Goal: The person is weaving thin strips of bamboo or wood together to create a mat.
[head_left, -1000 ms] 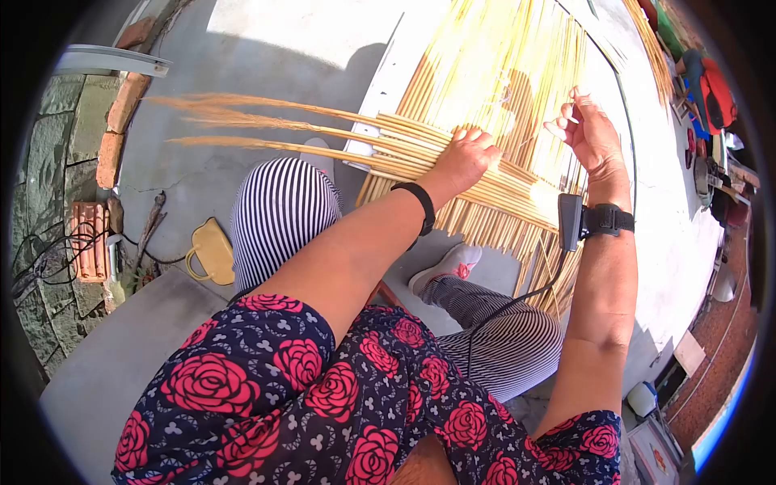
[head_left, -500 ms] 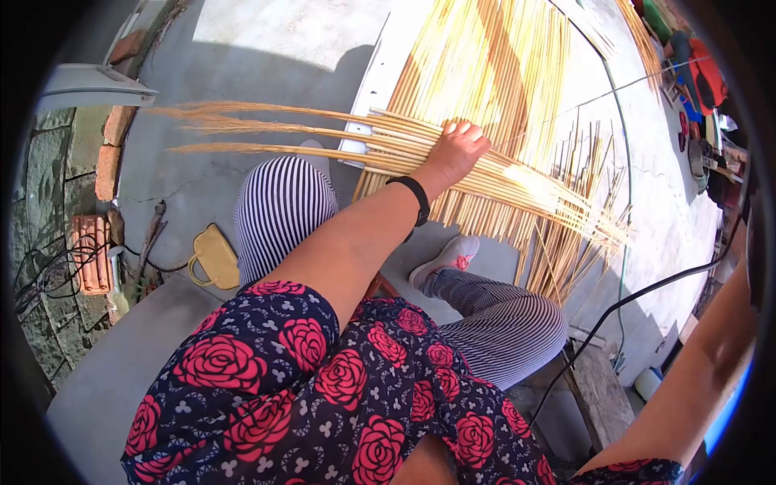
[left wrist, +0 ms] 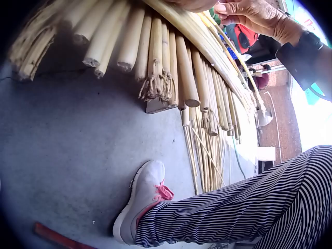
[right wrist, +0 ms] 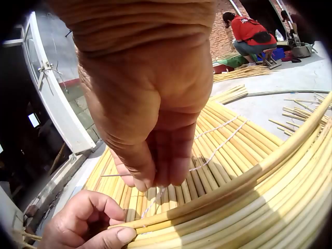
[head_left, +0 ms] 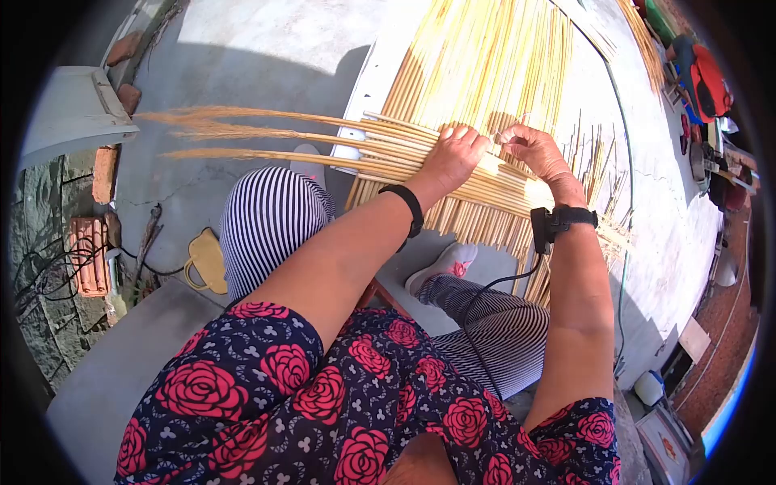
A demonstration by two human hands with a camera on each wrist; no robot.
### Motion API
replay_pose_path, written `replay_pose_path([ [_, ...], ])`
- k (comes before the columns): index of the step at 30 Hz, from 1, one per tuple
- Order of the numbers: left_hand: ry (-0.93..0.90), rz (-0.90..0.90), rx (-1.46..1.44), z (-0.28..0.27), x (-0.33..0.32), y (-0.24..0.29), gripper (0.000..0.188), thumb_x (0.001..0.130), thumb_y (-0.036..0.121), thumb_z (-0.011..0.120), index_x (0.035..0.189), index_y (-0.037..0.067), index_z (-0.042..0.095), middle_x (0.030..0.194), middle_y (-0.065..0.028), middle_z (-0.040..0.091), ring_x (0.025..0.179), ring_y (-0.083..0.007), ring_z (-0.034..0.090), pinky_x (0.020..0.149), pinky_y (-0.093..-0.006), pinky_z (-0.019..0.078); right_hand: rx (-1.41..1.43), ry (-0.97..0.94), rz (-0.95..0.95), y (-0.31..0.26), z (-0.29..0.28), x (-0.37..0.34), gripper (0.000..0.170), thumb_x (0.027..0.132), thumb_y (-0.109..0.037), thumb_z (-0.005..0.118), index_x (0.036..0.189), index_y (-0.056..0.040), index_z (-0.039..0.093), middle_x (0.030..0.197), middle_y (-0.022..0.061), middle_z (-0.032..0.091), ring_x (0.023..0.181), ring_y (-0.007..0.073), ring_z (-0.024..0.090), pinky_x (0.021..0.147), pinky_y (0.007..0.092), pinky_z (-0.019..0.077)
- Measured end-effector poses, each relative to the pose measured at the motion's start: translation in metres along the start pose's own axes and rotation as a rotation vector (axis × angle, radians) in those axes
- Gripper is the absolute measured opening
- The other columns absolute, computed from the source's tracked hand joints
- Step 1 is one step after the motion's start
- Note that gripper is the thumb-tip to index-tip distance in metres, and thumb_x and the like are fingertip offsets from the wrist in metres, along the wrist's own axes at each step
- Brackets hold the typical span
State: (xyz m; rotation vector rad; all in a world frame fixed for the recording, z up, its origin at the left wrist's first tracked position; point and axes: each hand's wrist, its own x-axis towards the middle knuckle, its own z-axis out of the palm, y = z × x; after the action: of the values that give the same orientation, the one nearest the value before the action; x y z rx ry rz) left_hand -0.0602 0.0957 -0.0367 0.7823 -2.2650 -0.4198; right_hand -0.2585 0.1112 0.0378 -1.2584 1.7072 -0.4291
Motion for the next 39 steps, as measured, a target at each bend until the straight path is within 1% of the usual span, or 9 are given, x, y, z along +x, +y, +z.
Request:
replay_pose_path([
  [4,0.043,0.008,-0.007,0.003,0.001,-0.001,0.016,0.079,0.012,0.055,0.095,0.011,0.058,0.087,-0.0059,0.057,0.087,-0.0237,0.055,0.078,-0.0384,0.0411,-0.276,-0.028,-0.039,0.004,0.010,0.005,0.030,0.081,-0.003,0.066,0.107,-0.0158,0.068,0.089,0.0079,0.067,0.082,0.0161,0.062,0.079,0.0272,0.0489],
  [7,0.042,0.016,-0.013,0.001,0.002,-0.001,0.014,0.079,0.012,0.056,0.093,0.011,0.057,0.087,-0.0058,0.057,0.087,-0.0233,0.055,0.079,-0.0387,0.0411,-0.411,-0.058,-0.041,0.008,0.013,0.014,0.020,0.083,-0.002,0.065,0.103,-0.0078,0.068,0.085,0.0056,0.068,0.080,0.0113,0.059,0.075,0.0257,0.0491],
  [10,0.014,0.001,-0.036,0.003,0.000,-0.003,0.012,0.079,0.012,0.056,0.091,0.010,0.057,0.087,-0.0056,0.057,0.087,-0.0232,0.055,0.079,-0.0394,0.0410,-0.522,-0.074,-0.054,0.012,0.009,0.017,0.019,0.080,-0.008,0.066,0.098,-0.0125,0.068,0.085,0.0085,0.069,0.077,0.0198,0.063,0.073,0.0305,0.0495],
  [14,0.041,-0.020,-0.055,0.002,0.001,0.000,0.012,0.079,0.012,0.056,0.091,0.010,0.057,0.087,-0.0056,0.057,0.087,-0.0233,0.055,0.079,-0.0405,0.0410,-0.144,0.021,0.146,0.007,0.005,0.009,0.008,0.084,-0.009,0.062,0.086,-0.0052,0.068,0.064,0.0052,0.061,0.065,0.0138,0.058,0.064,0.0297,0.0485],
  [17,0.062,-0.034,-0.051,0.004,0.003,-0.001,0.013,0.079,0.012,0.055,0.092,0.011,0.057,0.088,-0.0055,0.057,0.087,-0.0236,0.055,0.079,-0.0417,0.0414,0.054,-0.020,0.186,0.002,-0.008,0.007,0.009,0.086,-0.009,0.063,0.087,-0.0024,0.068,0.065,0.0022,0.061,0.063,0.0093,0.054,0.060,0.0257,0.0457],
  [24,0.038,-0.029,-0.090,-0.001,0.003,0.000,0.014,0.079,0.011,0.054,0.093,0.011,0.058,0.089,-0.0038,0.056,0.088,-0.0244,0.055,0.082,-0.0442,0.0416,0.754,0.194,-0.096,-0.043,-0.050,-0.016,0.017,0.091,-0.019,0.062,0.101,-0.0059,0.066,0.090,0.0040,0.068,0.072,0.0101,0.063,0.065,0.0229,0.0512],
  [28,0.032,-0.045,-0.094,0.001,0.002,0.000,0.012,0.079,0.012,0.054,0.089,0.012,0.060,0.091,-0.0033,0.056,0.091,-0.0246,0.054,0.084,-0.0435,0.0419,0.909,0.195,-0.147,-0.052,-0.062,-0.008,0.020,0.095,-0.015,0.053,0.108,-0.0011,0.058,0.096,0.0099,0.066,0.087,0.0210,0.067,0.083,0.0322,0.0565],
  [31,0.007,-0.031,-0.128,0.000,0.002,0.001,0.011,0.079,0.012,0.054,0.087,0.012,0.060,0.092,-0.0032,0.057,0.094,-0.0244,0.054,0.087,-0.0421,0.0419,0.875,0.080,-0.219,-0.038,-0.070,0.017,0.018,0.096,-0.014,0.051,0.105,-0.0003,0.059,0.093,0.0094,0.065,0.085,0.0214,0.067,0.082,0.0332,0.0566],
  [39,0.007,0.005,-0.104,-0.002,0.005,0.001,0.010,0.078,0.015,0.054,0.083,0.013,0.062,0.092,-0.0024,0.058,0.097,-0.0223,0.054,0.090,-0.0395,0.0414,0.838,0.250,-0.166,-0.040,-0.063,0.038,0.016,0.096,-0.008,0.048,0.102,0.0038,0.058,0.087,0.0110,0.063,0.082,0.0228,0.066,0.084,0.0374,0.0565],
])
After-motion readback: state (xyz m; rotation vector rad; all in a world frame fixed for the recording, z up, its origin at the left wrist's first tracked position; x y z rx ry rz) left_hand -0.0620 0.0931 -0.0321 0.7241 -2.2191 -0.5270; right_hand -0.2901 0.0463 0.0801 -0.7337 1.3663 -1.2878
